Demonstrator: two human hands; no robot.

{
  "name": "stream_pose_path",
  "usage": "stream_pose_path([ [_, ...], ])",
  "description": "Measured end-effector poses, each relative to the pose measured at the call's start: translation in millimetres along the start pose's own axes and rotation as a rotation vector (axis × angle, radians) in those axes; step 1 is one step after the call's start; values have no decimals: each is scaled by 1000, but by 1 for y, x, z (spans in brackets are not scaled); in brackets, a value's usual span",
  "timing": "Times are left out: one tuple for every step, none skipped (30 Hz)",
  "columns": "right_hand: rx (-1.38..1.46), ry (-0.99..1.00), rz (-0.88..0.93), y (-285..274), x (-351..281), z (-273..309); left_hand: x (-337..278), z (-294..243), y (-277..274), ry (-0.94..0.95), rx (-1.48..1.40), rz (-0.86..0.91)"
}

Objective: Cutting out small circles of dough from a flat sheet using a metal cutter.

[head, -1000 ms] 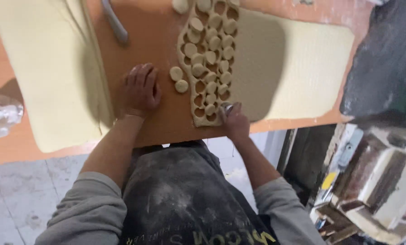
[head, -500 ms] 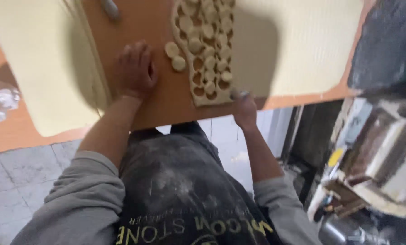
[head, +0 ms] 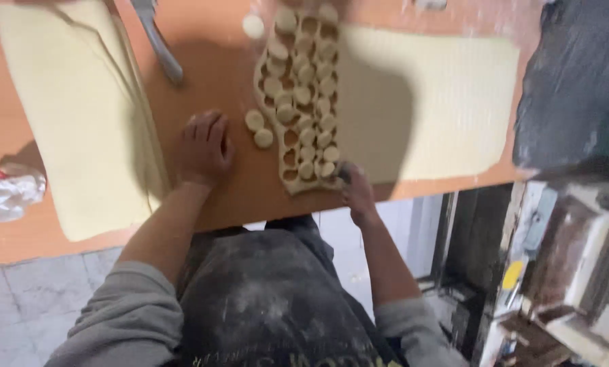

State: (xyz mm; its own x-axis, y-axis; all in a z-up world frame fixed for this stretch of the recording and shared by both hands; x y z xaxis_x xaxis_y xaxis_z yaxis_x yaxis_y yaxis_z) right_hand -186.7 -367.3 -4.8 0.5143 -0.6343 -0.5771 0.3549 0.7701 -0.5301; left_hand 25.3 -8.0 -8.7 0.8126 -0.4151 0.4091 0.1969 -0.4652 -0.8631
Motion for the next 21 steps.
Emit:
stream_pose_path([
  [139, -11, -6, -13, 6, -9, -7, -3, -5, -27, -65, 7],
  [276, -21, -12, -26, 14, -19, -14, -7, -8, -55, -130, 12],
  [275, -7, -17, -31, 9, -5, -16, -11, -15, -53, -136, 26],
  [111, -81, -67, -37, 4, 12, -16, -13, -21, -46, -123, 55],
  [-46, -189, -120, -41, 21, 43, 1, -12, -16, -36, -103, 51],
  [-41, -207, -127, -41, 25, 74, 7, -12, -12, -31, -102, 30],
  [-216, -219, -137, -37, 37, 112, 17, -8, -6, -62, -102, -3],
  [-391, -230, -152, -33, 49, 148, 26, -3, 2, -92, -102, -37],
  [-402, -223, -143, -29, 65, 163, 40, 1, 4, -104, -104, -26],
  [-529, -356, -144, -22, 82, 179, 51, 5, 8, -83, -64, 10],
  [-667, -480, -130, -18, 93, 188, 53, 4, 11, -73, -31, 60],
  [-690, -464, -108, -16, 95, 199, 48, -4, 2, -96, -40, 85],
  [-696, -527, -124, -7, 110, 225, 56, -4, -3, -121, -106, 62],
  [-700, -591, -139, 4, 123, 251, 64, -3, -9, -144, -171, 37],
  [-703, -598, -131, 9, 134, 260, 70, -3, -12, -154, -166, 35],
  [-745, -668, -145, 15, 143, 270, 76, -3, -14, -147, -133, 41],
  [-797, -732, -150, 18, 149, 275, 77, -8, -19, -150, -106, 56],
  [-809, -733, -133, 21, 153, 276, 77, -10, -19, -168, -107, 63],
  [-933, -729, -115, 29, 159, 279, 79, -8, -19, -176, -156, 66],
  [-1058, -726, -98, 38, 166, 282, 81, -6, -19, -184, -205, 68],
  [-1062, -726, -87, 42, 166, 282, 76, -4, -16, -193, -202, 73],
])
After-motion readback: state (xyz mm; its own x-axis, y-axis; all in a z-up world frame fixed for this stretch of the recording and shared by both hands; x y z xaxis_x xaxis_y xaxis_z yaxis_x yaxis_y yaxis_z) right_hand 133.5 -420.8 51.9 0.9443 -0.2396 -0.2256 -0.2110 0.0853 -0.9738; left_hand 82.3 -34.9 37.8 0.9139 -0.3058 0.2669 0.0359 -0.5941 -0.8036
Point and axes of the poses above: each hand's wrist, its own x-axis towards the middle knuckle, its own y-axis out of the palm, z = x × y, the point moved 2 cm from there along x, towards the middle knuckle, and after that the axes turned 11 degrees about -z, right-handed, at the moved point
